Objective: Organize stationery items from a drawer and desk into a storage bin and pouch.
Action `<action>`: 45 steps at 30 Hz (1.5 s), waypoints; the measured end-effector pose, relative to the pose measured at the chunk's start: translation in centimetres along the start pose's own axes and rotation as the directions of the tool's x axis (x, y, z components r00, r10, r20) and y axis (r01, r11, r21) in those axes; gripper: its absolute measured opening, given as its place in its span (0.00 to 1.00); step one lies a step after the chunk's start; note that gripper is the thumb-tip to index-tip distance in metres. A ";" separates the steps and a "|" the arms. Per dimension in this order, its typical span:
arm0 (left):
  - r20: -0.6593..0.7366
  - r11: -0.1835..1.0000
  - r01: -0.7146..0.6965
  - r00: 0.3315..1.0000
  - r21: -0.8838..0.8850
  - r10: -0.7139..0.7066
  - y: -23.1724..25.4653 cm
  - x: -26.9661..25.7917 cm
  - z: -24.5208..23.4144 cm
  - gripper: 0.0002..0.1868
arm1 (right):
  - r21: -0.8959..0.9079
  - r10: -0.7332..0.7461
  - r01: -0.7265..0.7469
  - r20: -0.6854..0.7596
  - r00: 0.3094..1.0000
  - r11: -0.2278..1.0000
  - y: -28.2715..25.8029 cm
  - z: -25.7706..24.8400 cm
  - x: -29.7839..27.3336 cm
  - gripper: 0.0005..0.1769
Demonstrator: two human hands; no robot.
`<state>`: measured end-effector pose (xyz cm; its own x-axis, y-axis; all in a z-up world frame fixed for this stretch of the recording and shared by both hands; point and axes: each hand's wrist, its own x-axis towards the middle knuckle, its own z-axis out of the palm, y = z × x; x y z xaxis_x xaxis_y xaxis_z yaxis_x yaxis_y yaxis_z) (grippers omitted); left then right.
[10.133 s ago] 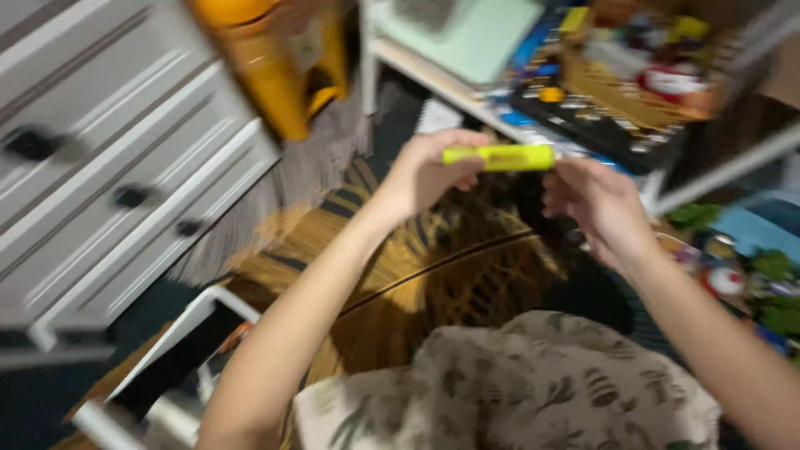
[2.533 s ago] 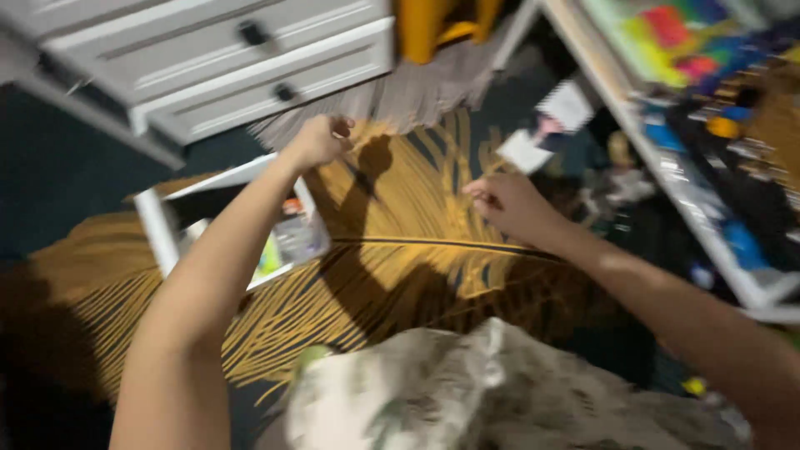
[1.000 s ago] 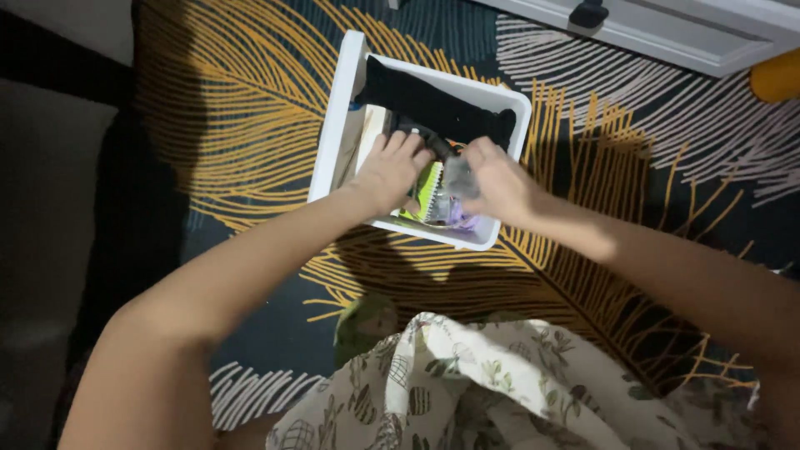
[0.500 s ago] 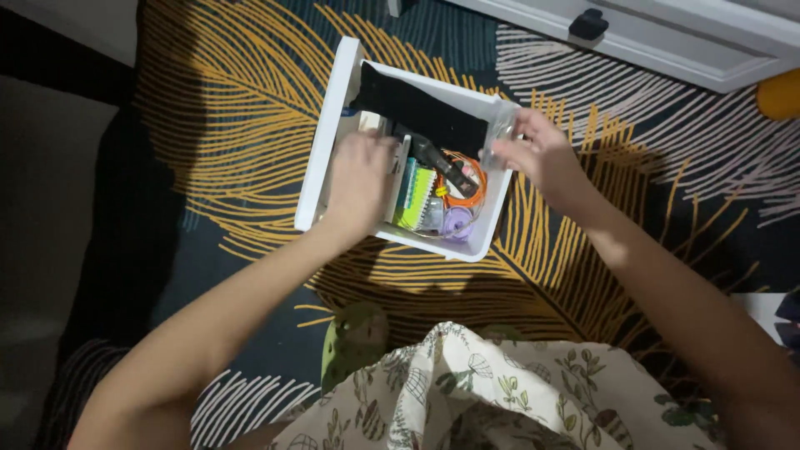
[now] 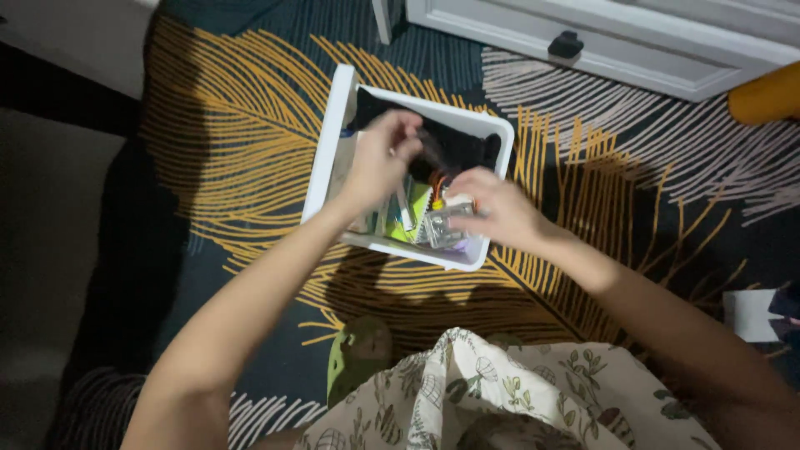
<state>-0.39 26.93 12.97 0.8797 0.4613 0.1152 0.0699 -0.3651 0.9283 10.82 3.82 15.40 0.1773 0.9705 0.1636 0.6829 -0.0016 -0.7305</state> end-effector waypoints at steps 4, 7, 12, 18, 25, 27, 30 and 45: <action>-0.020 0.959 -0.051 0.999 -0.280 0.047 6.8 2.8 -6.0 0.15 | 0.183 0.331 -0.285 -0.323 0.886 0.941 1.2 -2.3 1.3 0.15; -0.045 0.851 0.002 0.999 -0.526 -0.030 11.8 3.3 -8.1 0.16 | 0.709 0.283 0.064 -0.361 0.889 0.703 -0.7 -5.5 3.9 0.19; 0.011 0.710 0.077 0.995 -0.700 -0.097 15.1 2.4 -8.8 0.20 | 0.726 0.153 0.216 -0.406 0.901 0.653 -8.0 -8.9 5.3 0.22; 0.017 0.750 0.025 1.000 -0.660 -0.019 17.0 1.6 -9.3 0.22 | 0.771 0.225 0.168 -0.375 0.899 0.615 -7.9 -8.5 4.9 0.19; 0.017 0.810 -0.012 1.000 -0.587 0.027 17.7 1.7 -9.1 0.22 | 0.775 0.223 0.165 -0.367 0.903 0.610 -7.7 -7.9 4.7 0.19; 0.007 0.777 -0.038 0.998 -0.628 0.054 17.6 1.8 -9.0 0.23 | 0.801 0.260 0.170 -0.375 0.890 0.574 -7.9 -8.1 4.9 0.19; 0.037 0.735 0.022 0.999 -0.678 0.005 17.3 1.8 -8.8 0.22 | 0.825 0.278 0.188 -0.380 0.882 0.533 -7.5 -8.1 4.9 0.19; 0.487 0.914 -0.241 0.872 0.328 0.055 2.1 -5.0 3.0 0.28 | 0.885 0.655 0.104 0.252 0.713 -0.454 7.7 -3.8 -1.7 0.16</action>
<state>-3.22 21.37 13.29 0.9997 -0.0117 -0.0203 0.0060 -0.7097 0.7045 18.49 1.22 12.03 0.3951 0.7513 -0.5286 -0.9186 0.3154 -0.2383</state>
